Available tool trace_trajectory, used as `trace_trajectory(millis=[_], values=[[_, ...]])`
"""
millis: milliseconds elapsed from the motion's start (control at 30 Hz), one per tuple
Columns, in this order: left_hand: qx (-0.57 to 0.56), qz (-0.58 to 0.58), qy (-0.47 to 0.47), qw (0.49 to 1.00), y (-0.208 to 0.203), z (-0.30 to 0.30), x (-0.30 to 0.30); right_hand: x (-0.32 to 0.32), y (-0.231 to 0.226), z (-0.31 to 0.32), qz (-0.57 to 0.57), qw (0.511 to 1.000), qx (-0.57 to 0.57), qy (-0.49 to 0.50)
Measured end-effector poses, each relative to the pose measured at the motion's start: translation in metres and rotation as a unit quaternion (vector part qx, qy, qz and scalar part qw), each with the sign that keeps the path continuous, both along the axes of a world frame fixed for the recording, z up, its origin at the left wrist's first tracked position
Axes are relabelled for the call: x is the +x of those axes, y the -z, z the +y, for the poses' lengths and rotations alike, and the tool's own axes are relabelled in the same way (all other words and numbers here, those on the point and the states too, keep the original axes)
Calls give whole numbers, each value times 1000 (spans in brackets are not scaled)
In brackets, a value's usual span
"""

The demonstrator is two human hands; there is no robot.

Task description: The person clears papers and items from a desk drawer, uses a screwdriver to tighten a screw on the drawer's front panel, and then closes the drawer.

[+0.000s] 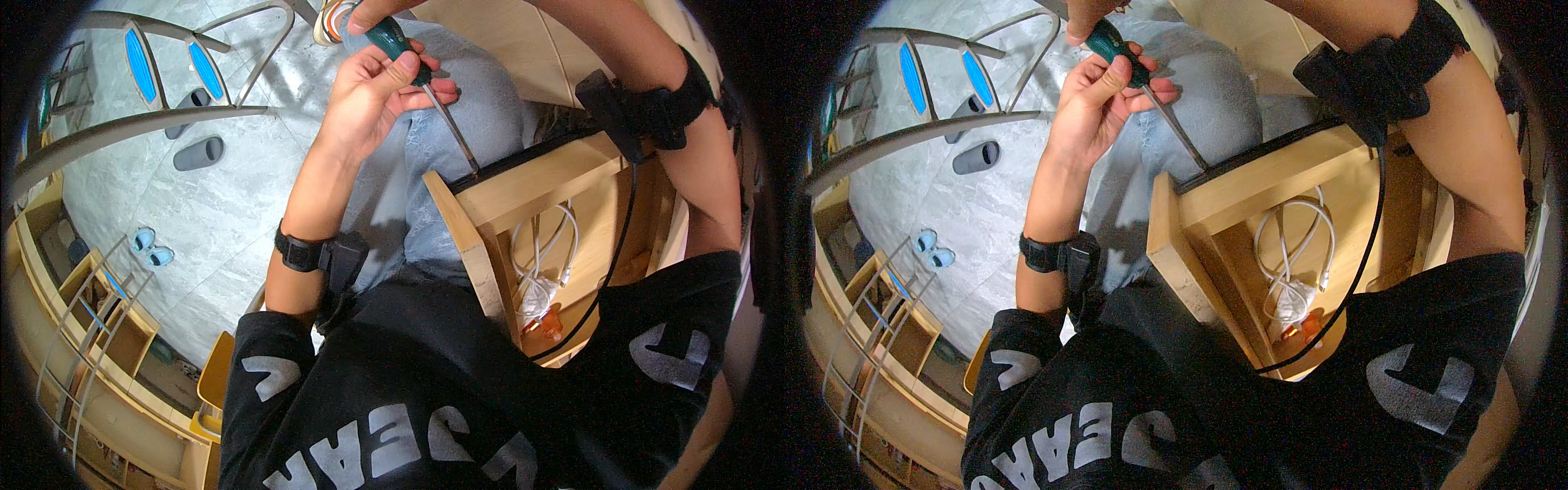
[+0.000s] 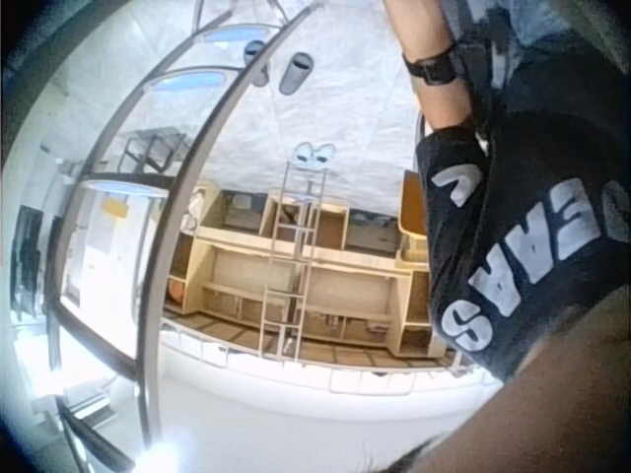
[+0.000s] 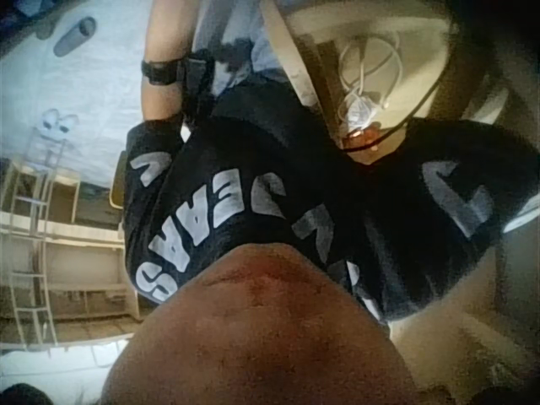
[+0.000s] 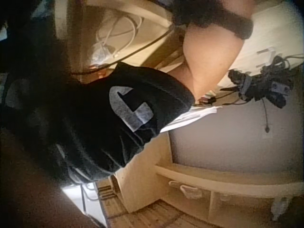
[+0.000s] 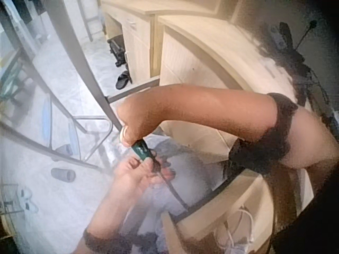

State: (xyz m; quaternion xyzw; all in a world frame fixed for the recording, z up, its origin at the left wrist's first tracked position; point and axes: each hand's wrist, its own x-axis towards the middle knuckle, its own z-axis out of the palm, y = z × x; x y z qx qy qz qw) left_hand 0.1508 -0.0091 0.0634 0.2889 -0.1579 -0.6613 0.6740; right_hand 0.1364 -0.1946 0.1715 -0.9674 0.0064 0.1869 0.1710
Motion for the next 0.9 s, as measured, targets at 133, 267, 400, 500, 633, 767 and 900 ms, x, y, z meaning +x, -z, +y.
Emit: trace_trajectory(millis=[133, 267, 400, 500, 633, 767, 900], values=[[-7, -2, 8, 1000, 1, 0, 2, 0, 1, -2, 3, 1000, 4, 3], [-13, 24, 19, 999, 1, 0, 3, 1, 3, -2, 3, 1000, 6, 3], [-1, 26, 21, 999, -3, -1, 0, 1, 4, -2, 4, 1000, 8, 3], [-4, 33, 18, 999, -1, -2, -3, 2, 5, -1, 7, 1000, 9, 4], [0, 18, 21, 1000, -8, -1, -4, 2, 5, -1, 10, 1000, 8, 3], [-37, 1, 35, 999, -5, -1, 0, 2, 5, 1, 13, 1000, 7, 3], [-30, -18, 57, 998, -3, 1, 5, -2, 5, 3, -12, 1000, 25, 6]])
